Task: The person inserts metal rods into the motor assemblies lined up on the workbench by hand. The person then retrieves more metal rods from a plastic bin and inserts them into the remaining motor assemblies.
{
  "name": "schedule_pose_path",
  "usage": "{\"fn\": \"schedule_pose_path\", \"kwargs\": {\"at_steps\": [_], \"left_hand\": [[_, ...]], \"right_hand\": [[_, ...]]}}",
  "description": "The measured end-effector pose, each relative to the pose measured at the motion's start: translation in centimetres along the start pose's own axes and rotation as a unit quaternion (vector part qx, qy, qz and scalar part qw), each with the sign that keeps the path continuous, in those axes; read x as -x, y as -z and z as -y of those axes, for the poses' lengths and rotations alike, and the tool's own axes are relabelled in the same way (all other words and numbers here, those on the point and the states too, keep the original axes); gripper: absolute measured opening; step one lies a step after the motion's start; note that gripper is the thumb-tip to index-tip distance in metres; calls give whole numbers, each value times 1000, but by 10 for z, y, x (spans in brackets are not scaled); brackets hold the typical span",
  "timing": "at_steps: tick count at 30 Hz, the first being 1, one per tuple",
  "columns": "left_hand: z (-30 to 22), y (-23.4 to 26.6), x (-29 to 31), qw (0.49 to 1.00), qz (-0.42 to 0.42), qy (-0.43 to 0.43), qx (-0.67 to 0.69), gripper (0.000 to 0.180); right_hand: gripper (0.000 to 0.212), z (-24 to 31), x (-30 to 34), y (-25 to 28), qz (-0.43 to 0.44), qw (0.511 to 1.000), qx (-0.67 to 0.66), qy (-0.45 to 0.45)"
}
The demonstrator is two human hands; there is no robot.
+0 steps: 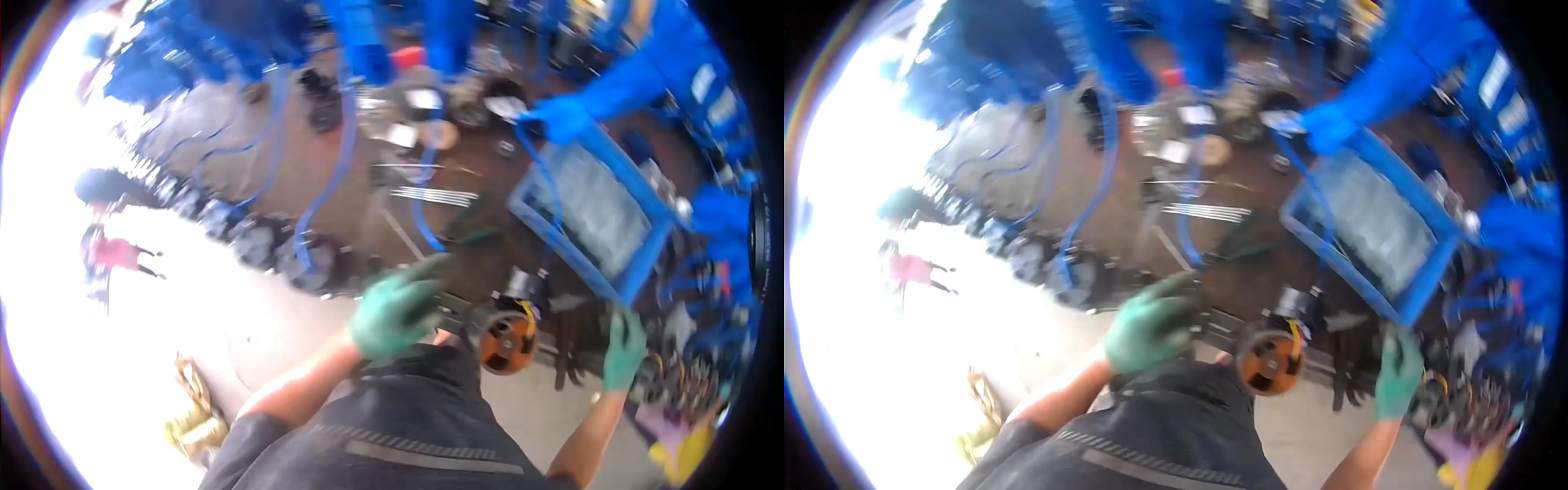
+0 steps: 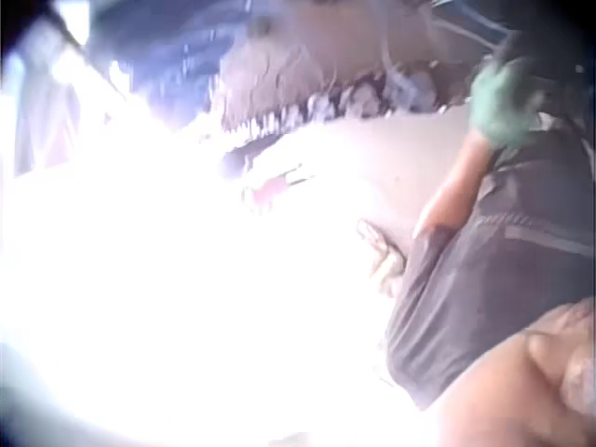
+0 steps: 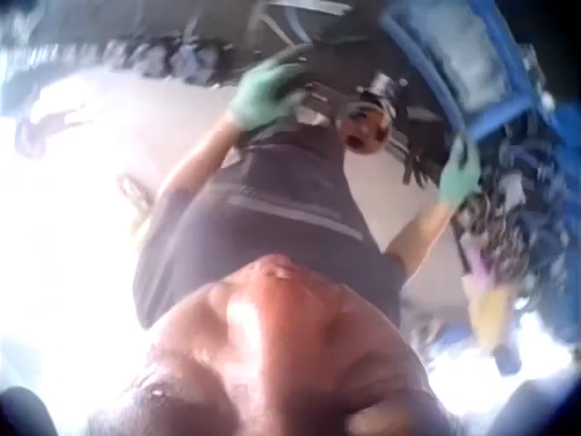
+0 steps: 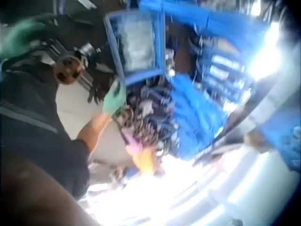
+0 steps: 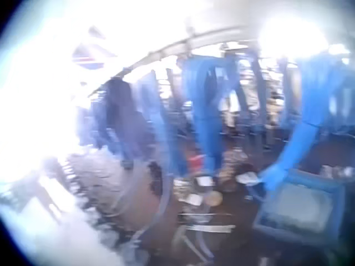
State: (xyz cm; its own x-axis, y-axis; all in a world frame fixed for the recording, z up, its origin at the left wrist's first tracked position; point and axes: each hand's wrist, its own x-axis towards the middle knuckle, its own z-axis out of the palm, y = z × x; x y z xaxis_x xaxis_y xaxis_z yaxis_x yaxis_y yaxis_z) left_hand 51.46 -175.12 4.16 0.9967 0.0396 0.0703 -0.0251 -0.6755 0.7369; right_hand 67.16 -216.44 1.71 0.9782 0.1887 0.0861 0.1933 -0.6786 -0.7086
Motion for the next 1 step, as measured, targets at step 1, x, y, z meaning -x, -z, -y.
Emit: {"fn": "schedule_pose_path", "kwargs": {"at_steps": [1], "left_hand": [[3,14,16,999,-25,15,-20,46]], "right_hand": [[26,9,-12,-20,14,999,-19,26]]}}
